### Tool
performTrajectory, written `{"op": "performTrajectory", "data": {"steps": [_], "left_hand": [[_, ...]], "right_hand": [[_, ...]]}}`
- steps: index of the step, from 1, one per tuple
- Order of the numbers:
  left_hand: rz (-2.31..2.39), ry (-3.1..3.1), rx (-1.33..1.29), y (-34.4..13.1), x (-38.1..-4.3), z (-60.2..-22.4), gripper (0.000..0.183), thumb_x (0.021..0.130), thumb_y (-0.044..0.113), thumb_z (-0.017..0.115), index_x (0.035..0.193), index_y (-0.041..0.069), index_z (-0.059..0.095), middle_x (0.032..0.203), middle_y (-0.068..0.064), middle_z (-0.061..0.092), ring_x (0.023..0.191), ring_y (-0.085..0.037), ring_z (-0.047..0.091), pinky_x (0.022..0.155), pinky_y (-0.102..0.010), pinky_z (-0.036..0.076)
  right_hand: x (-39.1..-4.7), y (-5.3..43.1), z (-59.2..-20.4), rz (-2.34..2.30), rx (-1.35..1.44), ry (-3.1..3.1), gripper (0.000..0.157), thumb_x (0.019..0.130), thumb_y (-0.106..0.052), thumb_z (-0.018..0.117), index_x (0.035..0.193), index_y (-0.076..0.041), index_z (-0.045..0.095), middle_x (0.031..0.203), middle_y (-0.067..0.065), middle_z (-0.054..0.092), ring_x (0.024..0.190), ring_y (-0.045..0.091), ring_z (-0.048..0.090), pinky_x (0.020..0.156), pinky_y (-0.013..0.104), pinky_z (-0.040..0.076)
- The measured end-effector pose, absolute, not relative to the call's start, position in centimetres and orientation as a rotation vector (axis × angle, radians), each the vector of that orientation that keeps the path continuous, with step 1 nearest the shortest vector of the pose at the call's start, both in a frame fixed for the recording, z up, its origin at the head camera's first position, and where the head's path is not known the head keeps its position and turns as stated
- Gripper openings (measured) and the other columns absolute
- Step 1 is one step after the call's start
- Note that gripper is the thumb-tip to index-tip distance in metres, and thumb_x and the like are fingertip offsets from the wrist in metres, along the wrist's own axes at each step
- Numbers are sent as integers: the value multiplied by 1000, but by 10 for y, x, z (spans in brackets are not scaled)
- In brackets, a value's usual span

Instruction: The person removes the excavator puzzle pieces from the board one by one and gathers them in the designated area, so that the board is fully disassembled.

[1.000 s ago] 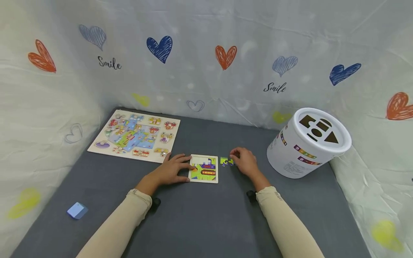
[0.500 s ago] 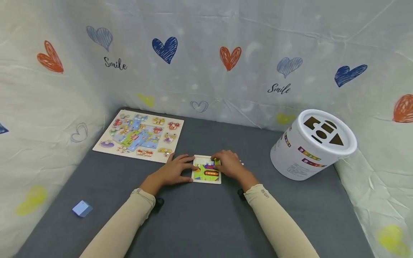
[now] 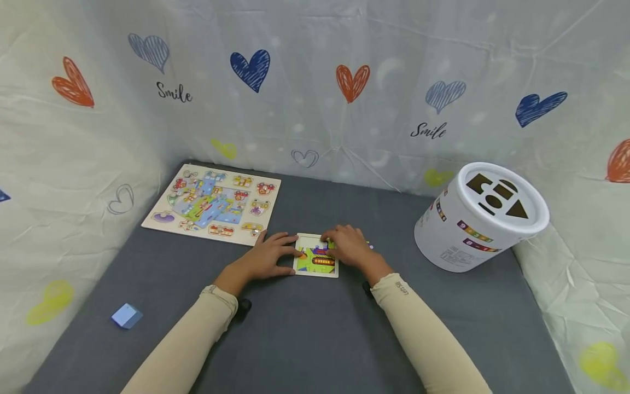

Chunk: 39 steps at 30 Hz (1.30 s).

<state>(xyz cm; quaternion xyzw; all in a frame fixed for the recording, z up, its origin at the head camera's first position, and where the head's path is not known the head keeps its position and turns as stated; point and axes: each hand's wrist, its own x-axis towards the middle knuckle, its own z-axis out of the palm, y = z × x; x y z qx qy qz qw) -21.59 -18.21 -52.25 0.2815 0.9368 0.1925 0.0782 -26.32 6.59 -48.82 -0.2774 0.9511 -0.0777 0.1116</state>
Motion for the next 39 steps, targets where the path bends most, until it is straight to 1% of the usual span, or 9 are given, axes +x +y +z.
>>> {"op": "performTrajectory", "data": {"steps": [9,14,22,32,36,39], "left_hand": [[560,2806,853,-182,-216,-523,48,86,50,68,131,31,62,156,-2,36,146,-31,26,110,-72,7],[567,2806,863,-180,-216,-525,48,87,50,68,131,31,62,155,-2,37,145,-31,27,109,-72,7],[576,2794,859,-180,-214,-526,48,87,49,68,131,31,62,155,-2,37,145,-31,26,109,-72,6],[562,2816,861,-183,-217,-525,48,86,50,69,130,32,63,155,-2,37,145,-31,27,109,-72,8],[565,2816,855,-183,-217,-525,48,86,50,69,130,31,63,155,-2,38,145,-31,27,109,-72,8],[562,2820,854,-182,-216,-525,48,86,49,70,129,31,63,154,-2,38,145,-31,27,109,-72,8]], "right_hand": [[-268,68,-486,32,-929,2792,35,94,-38,64,126,-26,62,116,3,60,106,26,53,90,44,41],[-272,68,-485,167,-1016,2750,35,94,-44,62,125,-29,59,115,3,58,112,27,52,98,47,40],[-273,67,-488,167,-1033,2754,35,92,-43,64,121,-24,59,118,2,58,112,26,51,95,46,42],[-270,69,-491,-91,-1032,2831,33,89,-32,72,117,-17,61,112,2,62,104,23,57,90,44,46],[-271,70,-490,-263,-985,2830,27,91,-23,70,115,-15,62,109,3,64,101,22,60,88,43,47],[-271,73,-488,-463,-935,2803,17,94,-14,66,110,-11,65,103,4,65,95,20,61,83,40,49]]}}
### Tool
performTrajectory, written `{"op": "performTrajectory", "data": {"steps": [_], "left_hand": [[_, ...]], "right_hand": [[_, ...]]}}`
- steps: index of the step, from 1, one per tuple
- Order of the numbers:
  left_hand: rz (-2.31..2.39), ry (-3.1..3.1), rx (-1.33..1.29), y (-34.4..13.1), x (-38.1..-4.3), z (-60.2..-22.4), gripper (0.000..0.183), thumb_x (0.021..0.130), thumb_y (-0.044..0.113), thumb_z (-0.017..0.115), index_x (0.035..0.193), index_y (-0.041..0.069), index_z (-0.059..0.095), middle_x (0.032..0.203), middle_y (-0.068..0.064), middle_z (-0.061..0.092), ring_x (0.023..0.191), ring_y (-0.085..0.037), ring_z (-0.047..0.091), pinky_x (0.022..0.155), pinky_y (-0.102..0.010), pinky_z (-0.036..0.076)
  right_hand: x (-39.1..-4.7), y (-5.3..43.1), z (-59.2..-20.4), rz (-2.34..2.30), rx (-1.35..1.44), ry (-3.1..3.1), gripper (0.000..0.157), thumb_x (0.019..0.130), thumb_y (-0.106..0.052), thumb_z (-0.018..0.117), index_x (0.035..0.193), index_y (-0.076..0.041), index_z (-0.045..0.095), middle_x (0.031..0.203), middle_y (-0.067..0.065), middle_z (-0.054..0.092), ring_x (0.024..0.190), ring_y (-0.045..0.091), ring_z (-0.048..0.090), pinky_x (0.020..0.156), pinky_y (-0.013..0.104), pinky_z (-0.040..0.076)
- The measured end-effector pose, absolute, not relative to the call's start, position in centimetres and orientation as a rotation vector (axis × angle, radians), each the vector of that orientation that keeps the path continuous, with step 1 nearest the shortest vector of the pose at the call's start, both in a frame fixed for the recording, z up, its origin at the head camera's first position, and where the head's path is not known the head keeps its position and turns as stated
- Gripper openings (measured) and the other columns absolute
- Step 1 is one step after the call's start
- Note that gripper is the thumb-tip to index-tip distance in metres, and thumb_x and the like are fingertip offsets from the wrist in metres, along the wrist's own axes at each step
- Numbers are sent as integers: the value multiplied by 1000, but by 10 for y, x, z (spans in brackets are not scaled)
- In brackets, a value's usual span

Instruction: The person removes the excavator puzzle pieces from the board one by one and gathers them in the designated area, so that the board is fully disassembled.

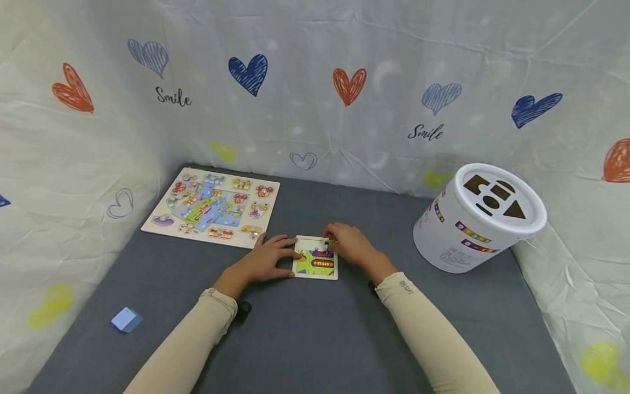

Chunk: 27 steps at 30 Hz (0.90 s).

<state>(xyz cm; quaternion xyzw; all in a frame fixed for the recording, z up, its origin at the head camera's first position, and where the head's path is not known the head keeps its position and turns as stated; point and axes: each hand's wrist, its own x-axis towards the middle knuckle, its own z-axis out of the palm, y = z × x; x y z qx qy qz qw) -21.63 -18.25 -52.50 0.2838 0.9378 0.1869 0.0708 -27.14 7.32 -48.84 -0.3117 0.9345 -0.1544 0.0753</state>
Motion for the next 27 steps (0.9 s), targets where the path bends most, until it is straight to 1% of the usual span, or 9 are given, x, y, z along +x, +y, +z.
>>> {"op": "performTrajectory", "data": {"steps": [3,5,8,15,17,21,23,27], "left_hand": [[559,2819,861,-180,-217,-525,48,86,49,70,129,31,63,154,-2,39,145,-31,28,109,-72,8],[556,2815,863,-179,-217,-525,48,86,49,69,129,31,63,154,-2,39,145,-31,28,109,-72,8],[548,2810,861,-178,-217,-524,48,86,50,69,130,31,63,155,-2,38,145,-31,27,109,-72,8],[549,2816,839,-182,-216,-526,48,86,49,69,130,32,63,155,-2,37,146,-31,26,109,-72,6],[564,2818,844,-184,-216,-528,48,86,49,70,130,32,63,155,-3,38,145,-32,26,109,-73,7],[581,2824,851,-185,-216,-529,47,85,48,71,129,33,63,155,-4,38,145,-32,26,108,-73,6],[587,2823,860,-185,-216,-528,47,85,47,71,128,32,63,155,-4,37,145,-33,26,108,-73,6],[590,2822,879,-182,-218,-528,47,84,47,72,128,32,64,154,-5,38,144,-34,27,108,-73,5]], "right_hand": [[-272,79,-487,-622,-887,2755,11,95,-11,62,105,-9,67,98,4,65,88,17,61,78,36,51],[-273,82,-487,-707,-846,2719,10,96,-11,61,104,-10,67,98,3,65,87,15,60,77,33,51],[-274,88,-485,-859,-768,2663,10,96,-12,61,104,-9,67,98,3,65,86,15,60,74,31,51],[-282,120,-479,-1116,-561,2629,17,98,-11,57,112,-4,63,106,12,65,95,24,62,80,39,51],[-285,132,-481,-1165,-513,2632,18,99,-10,56,113,-1,62,108,15,64,98,28,62,82,40,51],[-289,155,-485,-1215,-427,2649,19,99,-6,55,113,4,61,109,20,63,100,33,62,83,42,51],[-290,166,-486,-1190,-392,2665,20,99,-5,54,114,5,62,109,20,64,101,32,61,82,41,51],[-287,183,-489,-1118,-352,2670,20,98,-3,54,113,5,64,108,20,65,97,29,61,77,36,50]]}}
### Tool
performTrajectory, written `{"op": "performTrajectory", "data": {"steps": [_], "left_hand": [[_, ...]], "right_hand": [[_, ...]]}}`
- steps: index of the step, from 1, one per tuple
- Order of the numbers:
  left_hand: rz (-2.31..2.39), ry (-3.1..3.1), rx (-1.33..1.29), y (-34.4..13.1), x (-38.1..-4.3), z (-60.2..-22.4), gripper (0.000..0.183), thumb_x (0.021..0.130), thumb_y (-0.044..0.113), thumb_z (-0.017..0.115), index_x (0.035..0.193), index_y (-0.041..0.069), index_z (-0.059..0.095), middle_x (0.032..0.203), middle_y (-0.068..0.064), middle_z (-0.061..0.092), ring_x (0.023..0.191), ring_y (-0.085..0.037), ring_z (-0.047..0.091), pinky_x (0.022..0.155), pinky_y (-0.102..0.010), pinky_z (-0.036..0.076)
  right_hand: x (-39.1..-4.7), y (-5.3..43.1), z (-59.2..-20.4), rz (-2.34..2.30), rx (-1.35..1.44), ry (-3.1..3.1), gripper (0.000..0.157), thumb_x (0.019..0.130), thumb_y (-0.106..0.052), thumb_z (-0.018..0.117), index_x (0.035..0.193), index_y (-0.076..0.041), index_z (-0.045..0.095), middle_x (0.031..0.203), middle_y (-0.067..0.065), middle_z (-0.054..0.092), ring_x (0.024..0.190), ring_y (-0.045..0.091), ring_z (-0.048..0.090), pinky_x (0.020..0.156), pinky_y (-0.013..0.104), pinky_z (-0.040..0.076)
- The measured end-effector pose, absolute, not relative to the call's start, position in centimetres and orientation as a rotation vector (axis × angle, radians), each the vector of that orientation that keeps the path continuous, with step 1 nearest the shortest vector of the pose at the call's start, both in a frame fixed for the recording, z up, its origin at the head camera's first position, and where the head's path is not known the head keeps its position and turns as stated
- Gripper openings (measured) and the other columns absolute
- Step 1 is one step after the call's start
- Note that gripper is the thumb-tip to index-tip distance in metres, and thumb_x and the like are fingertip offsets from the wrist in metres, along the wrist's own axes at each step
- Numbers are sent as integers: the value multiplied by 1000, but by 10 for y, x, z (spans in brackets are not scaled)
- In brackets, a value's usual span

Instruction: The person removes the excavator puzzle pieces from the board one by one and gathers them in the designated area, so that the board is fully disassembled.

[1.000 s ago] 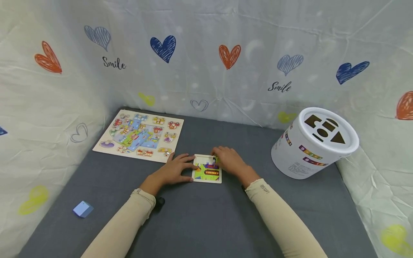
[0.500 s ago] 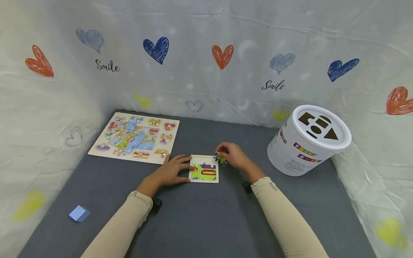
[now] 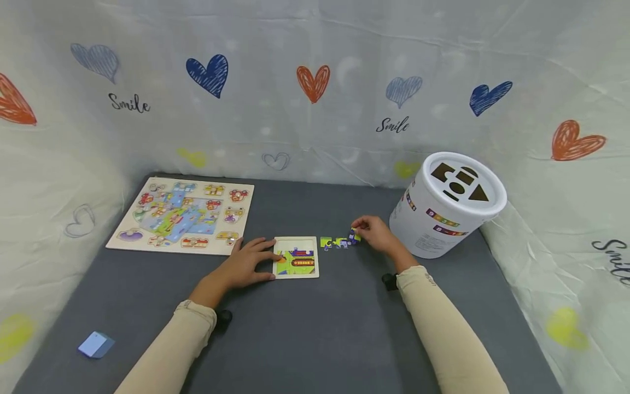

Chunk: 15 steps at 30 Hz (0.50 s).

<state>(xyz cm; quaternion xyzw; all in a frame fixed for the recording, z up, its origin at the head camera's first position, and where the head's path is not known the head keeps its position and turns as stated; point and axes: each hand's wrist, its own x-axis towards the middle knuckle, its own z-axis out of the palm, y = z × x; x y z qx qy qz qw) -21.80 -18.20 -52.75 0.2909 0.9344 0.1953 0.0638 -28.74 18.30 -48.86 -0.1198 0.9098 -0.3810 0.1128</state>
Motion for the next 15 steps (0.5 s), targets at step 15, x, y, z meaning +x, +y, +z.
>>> {"op": "performTrajectory", "data": {"steps": [15], "left_hand": [[597,2821,874,-183,-217,-526,47,85,47,71,129,32,64,154,-5,39,145,-35,26,108,-73,7]], "right_hand": [[-287,189,-499,-986,-422,2686,15,95,-2,58,103,6,68,95,17,67,82,21,59,73,33,47]]}}
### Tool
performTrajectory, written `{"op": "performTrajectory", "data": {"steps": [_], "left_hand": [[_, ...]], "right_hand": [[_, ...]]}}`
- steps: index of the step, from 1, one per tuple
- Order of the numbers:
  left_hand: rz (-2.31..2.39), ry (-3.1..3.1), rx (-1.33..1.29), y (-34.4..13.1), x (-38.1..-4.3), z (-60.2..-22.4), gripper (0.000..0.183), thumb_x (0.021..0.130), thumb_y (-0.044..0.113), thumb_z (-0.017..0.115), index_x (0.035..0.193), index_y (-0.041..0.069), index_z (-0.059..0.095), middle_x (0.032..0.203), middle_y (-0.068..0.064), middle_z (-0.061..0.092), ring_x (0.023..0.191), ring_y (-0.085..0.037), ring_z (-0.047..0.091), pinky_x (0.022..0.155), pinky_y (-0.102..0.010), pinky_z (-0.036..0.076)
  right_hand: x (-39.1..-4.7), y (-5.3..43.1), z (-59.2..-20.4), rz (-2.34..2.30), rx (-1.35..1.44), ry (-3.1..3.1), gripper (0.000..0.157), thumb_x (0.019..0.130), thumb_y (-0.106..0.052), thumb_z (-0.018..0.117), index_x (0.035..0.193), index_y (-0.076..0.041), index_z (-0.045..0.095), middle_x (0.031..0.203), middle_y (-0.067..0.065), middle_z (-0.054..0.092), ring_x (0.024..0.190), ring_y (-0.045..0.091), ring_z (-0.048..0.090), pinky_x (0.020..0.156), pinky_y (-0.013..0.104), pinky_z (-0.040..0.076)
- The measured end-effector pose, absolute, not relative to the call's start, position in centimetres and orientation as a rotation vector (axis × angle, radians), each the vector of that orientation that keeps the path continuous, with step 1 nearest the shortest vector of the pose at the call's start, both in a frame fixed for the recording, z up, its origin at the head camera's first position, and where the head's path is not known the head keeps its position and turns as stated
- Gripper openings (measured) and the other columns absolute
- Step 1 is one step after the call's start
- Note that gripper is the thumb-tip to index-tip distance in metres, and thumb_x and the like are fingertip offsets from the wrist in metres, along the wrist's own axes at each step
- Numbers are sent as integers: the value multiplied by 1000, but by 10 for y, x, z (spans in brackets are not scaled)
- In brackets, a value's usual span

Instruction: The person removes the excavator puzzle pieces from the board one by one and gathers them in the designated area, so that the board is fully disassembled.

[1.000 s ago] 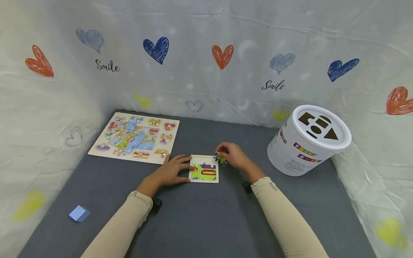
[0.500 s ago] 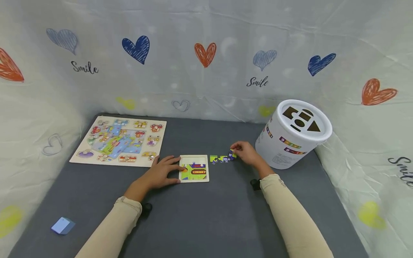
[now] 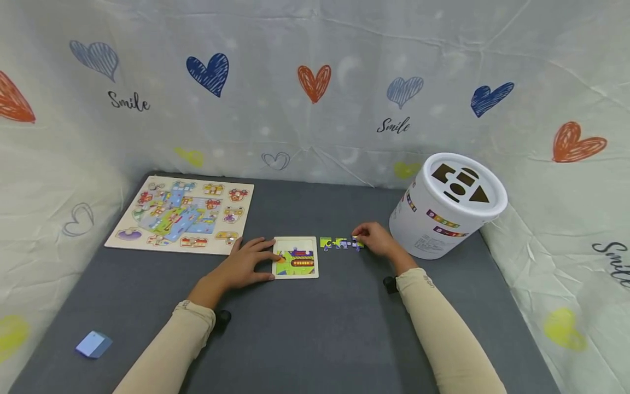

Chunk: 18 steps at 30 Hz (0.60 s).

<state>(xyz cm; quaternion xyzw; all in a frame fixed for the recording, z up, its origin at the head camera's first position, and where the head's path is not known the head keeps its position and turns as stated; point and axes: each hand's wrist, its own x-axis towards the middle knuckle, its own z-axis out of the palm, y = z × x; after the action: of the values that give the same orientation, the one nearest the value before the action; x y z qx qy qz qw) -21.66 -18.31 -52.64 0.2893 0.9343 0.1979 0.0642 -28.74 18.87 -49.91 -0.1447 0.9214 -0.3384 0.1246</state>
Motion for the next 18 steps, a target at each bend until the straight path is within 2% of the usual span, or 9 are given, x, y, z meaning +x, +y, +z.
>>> {"op": "performTrajectory", "data": {"steps": [18], "left_hand": [[610,2817,891,-184,-217,-526,47,85,46,72,129,31,64,154,-6,39,144,-35,27,107,-74,7]], "right_hand": [[-286,189,-505,-951,-364,2695,16,96,-5,58,106,0,69,102,14,68,84,21,59,73,35,48]]}}
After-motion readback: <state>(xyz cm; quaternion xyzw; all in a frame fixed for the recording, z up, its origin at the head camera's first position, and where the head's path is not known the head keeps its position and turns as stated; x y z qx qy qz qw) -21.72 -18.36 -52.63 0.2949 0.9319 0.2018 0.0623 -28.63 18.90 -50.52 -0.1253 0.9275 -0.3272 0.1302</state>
